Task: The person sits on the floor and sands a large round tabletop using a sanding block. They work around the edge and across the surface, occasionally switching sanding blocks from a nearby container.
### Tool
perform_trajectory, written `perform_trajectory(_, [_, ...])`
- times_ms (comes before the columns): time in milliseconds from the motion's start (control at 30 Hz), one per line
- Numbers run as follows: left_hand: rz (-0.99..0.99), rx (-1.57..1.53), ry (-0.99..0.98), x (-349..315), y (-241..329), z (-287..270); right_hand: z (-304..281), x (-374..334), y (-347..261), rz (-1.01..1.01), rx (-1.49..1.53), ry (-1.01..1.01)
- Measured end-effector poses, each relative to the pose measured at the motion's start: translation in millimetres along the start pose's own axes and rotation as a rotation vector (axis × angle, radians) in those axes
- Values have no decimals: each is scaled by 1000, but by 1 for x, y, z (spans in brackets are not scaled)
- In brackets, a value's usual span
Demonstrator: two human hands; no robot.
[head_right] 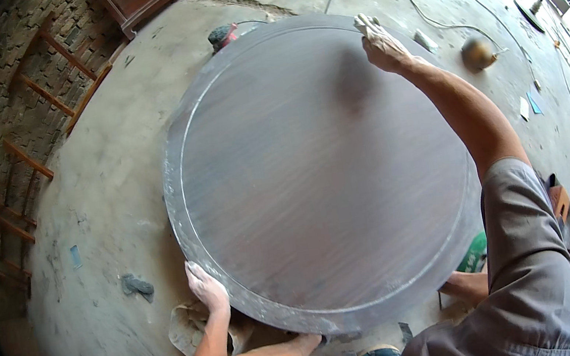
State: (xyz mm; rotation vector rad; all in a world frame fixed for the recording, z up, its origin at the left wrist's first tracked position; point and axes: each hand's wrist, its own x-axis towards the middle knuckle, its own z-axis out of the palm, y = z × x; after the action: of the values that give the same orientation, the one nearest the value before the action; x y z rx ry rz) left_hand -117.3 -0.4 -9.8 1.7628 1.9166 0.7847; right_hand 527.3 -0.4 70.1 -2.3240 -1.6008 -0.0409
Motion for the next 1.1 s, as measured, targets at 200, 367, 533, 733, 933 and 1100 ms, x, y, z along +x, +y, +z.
perform_trajectory(200, [-42,-58,-23,-2,16,-4,57,65,-20,-22,-165,-98])
perform_trajectory(367, [6,-75,-53,2,29,-2,132,99,-213,-462,-252,38])
perform_trajectory(533, [-93,-56,-53,-3,16,-14,116,94,-157,-365,-130,-74])
perform_trajectory(733, [-118,-115,-60,-1,29,-3,88,85,-36,-251,-879,-40])
perform_trajectory(933, [5,-70,-74,3,40,11,165,98,-278,-396,-153,118])
perform_trajectory(1100, [-51,-26,-20,-2,13,-12,120,83,-174,-340,-236,-53])
